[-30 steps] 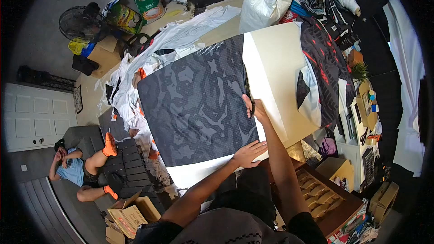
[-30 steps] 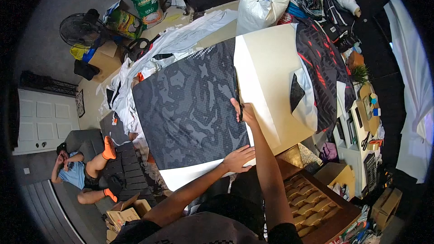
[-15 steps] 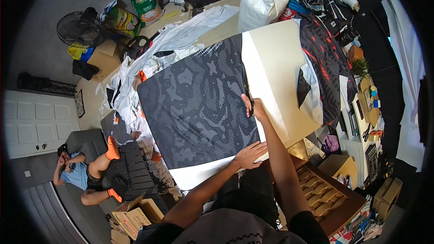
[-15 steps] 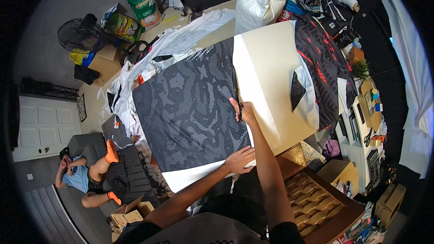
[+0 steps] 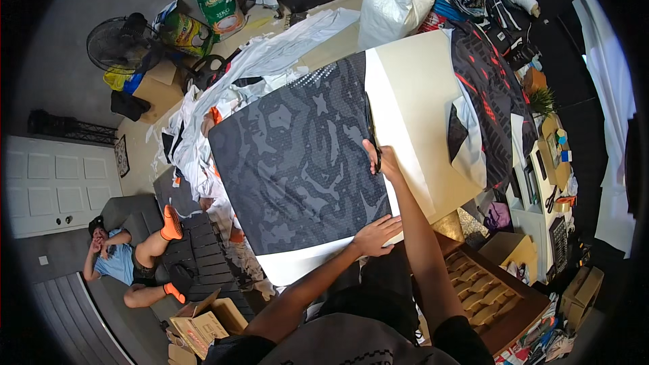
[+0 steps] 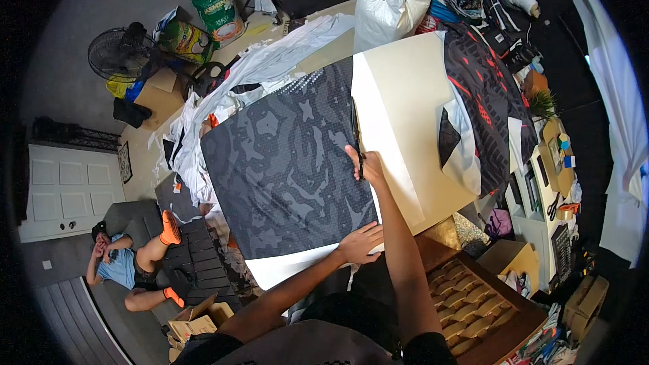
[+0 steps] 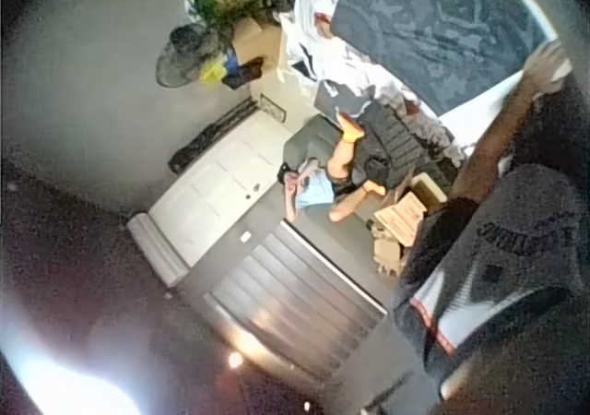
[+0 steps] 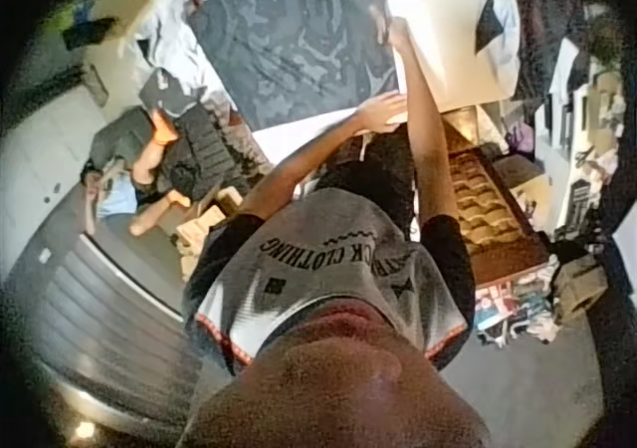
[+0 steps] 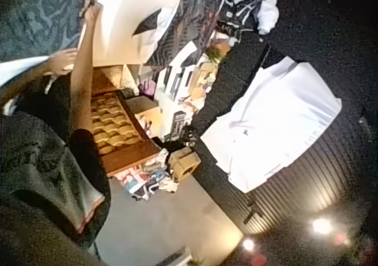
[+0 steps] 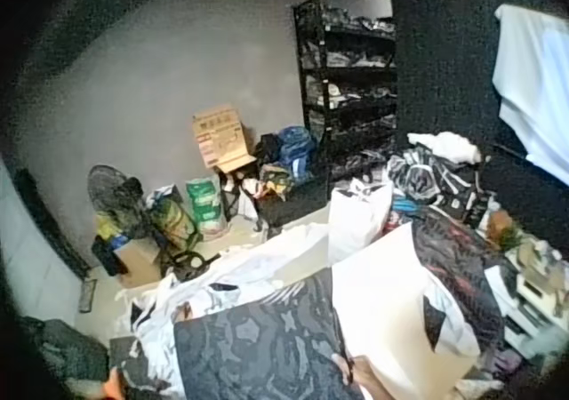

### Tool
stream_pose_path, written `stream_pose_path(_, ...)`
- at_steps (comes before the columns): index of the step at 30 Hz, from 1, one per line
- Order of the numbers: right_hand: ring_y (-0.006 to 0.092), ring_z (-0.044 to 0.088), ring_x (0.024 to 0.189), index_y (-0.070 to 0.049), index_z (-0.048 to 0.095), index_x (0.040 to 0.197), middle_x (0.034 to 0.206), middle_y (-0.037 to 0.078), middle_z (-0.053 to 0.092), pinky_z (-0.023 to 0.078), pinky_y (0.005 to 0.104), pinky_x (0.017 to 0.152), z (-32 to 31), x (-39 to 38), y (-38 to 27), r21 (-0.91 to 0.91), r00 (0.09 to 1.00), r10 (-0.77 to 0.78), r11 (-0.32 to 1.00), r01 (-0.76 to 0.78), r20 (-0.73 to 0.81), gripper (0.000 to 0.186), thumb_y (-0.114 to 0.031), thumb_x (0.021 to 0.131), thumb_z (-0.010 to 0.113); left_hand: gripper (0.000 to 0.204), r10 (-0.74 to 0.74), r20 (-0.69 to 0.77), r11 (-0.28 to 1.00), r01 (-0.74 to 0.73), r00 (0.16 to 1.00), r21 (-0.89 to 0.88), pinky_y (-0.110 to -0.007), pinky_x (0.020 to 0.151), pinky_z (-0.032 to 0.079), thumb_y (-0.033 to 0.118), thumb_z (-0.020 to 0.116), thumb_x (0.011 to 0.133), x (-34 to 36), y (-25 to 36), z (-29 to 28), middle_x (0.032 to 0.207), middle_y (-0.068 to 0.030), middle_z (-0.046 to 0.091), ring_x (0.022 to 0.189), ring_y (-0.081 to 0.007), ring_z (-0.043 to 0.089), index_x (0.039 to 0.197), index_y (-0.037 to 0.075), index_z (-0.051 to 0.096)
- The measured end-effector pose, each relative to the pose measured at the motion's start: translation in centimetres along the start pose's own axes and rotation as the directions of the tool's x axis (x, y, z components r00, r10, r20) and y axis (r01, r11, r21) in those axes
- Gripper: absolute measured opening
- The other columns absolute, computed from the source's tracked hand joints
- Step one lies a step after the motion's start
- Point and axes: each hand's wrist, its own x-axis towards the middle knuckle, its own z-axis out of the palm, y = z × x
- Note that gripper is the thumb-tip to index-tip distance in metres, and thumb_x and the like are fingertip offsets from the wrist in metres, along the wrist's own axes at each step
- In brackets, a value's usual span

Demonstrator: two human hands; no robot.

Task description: Cutting out a printed graphic from a large sheet of white fabric using scissors.

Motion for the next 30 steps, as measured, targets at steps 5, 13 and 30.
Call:
stream_pose_path(5, 0.0144, 0.048, 0.04, -0.008, 0.051, 0.057, 0.05, 0.004, 0.048, 0.041, 0.0268, 0.041, 0.1, 0.1, -0.5, 0.012, 1.0, 0.016, 1.0, -0.015, -0.008, 0.062, -0.062, 0.078, 0.07, 0.06, 0.001, -0.028, 1.0, -0.001, 1.0, -0.007, -0.041, 0.119, 0.018, 0.033, 0.05, 0.086, 0.0, 0.1, -0.1, 0.144, -0.0129, 0.044, 0.138, -0.0262, 0.034, 0.137, 0.002, 0.044)
stream_pose_path(13, 0.0142, 0.048, 0.041, -0.008, 0.051, 0.057, 0.05, 0.004, 0.048, 0.041, 0.0269, 0.042, 0.2, 0.6, -1.0, 0.066, 1.0, 0.024, 0.998, -0.025, 0.009, 0.061, -0.062, 0.078, 0.071, 0.057, 0.0, -0.027, 1.0, 0.0, 1.0, -0.019, -0.042, 0.119, 0.019, 0.031, 0.05, 0.086, -0.1, 0.1, 0.4, 0.143, -0.014, 0.045, 0.137, -0.0266, 0.036, 0.135, 0.002, 0.046)
stream_pose_path(30, 0.015, 0.048, 0.042, -0.01, 0.049, 0.059, 0.053, 0.004, 0.048, 0.043, 0.0275, 0.042, 1.7, 1.6, -1.6, 0.092, 0.995, 0.084, 0.993, -0.079, -0.05, 0.06, -0.063, 0.078, 0.07, 0.053, 0.009, -0.108, 0.999, -0.015, 0.994, -0.051, -0.041, 0.118, 0.021, 0.028, 0.052, 0.084, -0.5, 0.2, 0.5, 0.137, -0.0155, 0.051, 0.131, -0.0284, 0.041, 0.129, 0.001, 0.05)
